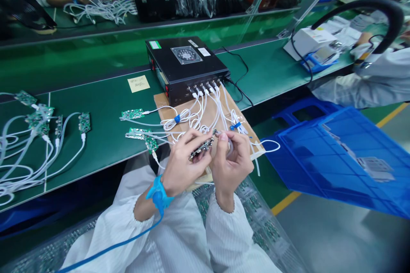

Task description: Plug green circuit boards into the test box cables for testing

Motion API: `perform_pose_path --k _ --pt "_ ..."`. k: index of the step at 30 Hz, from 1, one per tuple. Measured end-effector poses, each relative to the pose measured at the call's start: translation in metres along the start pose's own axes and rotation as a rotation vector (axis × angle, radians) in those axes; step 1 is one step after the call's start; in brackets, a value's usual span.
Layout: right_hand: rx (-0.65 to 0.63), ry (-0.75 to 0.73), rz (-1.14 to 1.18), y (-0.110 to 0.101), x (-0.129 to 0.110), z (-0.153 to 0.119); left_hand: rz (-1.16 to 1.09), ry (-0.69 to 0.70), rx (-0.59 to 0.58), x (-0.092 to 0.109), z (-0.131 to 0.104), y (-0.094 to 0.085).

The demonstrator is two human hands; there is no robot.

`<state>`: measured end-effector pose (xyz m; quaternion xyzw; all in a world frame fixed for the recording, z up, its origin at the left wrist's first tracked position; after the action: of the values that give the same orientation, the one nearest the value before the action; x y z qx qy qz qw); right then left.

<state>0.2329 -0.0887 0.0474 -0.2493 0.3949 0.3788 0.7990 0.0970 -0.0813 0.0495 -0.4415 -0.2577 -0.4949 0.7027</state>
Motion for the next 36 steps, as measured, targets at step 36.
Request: perform_pose_path --k 36 --pt "-0.361 0.181 -0.121 -0.017 0.024 0.016 0.018 -0.407 -0.113 -0.026 0.021 -0.017"
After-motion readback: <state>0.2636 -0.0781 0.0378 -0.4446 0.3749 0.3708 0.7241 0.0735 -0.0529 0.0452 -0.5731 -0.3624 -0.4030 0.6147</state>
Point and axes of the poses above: each hand's wrist, its own z-axis towards the middle knuckle, its own y-axis out of the palm, x = y × z, the point moved 7 cm from there along z, towards the middle knuckle, and after that the axes turned 3 degrees about z, right-handed, at the moved point
